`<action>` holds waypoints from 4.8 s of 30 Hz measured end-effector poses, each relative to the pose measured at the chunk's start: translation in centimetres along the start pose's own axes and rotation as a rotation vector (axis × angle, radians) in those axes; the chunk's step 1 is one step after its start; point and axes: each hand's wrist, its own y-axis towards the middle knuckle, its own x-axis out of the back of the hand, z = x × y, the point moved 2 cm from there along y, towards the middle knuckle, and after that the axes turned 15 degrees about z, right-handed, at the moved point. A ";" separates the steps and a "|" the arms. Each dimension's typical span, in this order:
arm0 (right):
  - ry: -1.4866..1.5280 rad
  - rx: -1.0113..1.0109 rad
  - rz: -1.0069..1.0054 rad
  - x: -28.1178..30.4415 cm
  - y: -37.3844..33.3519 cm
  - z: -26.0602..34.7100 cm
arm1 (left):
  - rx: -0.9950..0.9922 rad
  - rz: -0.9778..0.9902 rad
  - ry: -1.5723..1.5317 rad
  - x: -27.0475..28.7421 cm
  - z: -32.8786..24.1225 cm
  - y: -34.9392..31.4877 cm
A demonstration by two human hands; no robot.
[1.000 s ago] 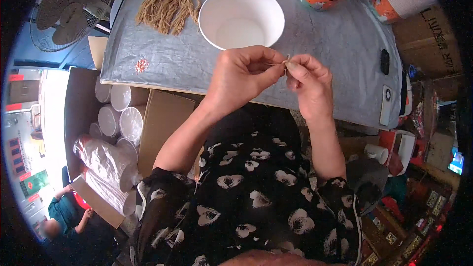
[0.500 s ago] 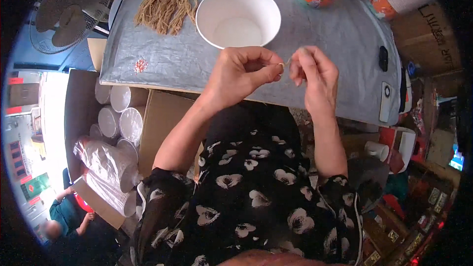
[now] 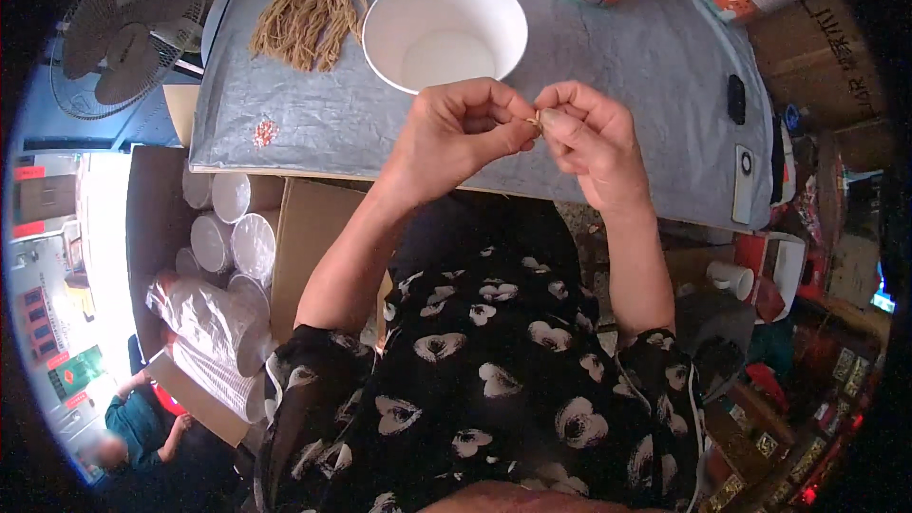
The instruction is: Attaching string handles to paper buckets and stacking them.
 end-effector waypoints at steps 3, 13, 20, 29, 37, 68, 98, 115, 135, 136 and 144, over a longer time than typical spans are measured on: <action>-0.013 -0.008 -0.014 0.2 0.2 -0.3 | -0.010 0.004 -0.016 0.2 -0.1 -0.1; -0.363 0.025 -0.046 -0.1 -0.1 0.2 | 0.022 -0.014 0.031 0.2 0.0 -0.2; -0.355 0.061 -0.013 -0.2 -0.3 -0.1 | 0.011 -0.013 0.001 0.2 -0.1 -0.3; -0.292 0.060 -0.027 -0.6 -0.3 -0.9 | 0.032 -0.077 0.066 0.2 0.1 -0.5; -0.316 0.159 -0.061 -1.1 -0.5 -1.6 | -0.039 -0.080 -0.084 -0.2 0.4 -0.6; 0.107 -0.006 -0.006 -0.5 -0.6 -2.2 | 0.008 -0.033 -0.160 0.2 0.9 -1.0; 0.081 0.036 -0.094 -0.5 -0.3 -2.4 | -0.042 -0.090 -0.114 -0.2 1.8 -0.6; -0.257 0.126 -0.145 -0.9 -0.3 -1.9 | 0.036 -0.065 -0.083 0.0 0.7 -0.8; -0.246 0.178 -0.144 -0.6 -0.4 -1.0 | 0.103 0.010 0.047 0.2 0.4 -0.5; -0.237 0.178 -0.143 -0.6 -0.4 -1.1 | 0.107 0.008 0.037 0.2 0.5 -0.5; -0.203 0.141 -0.188 -0.6 -0.6 -0.8 | 0.098 -0.005 0.046 0.2 0.6 -0.5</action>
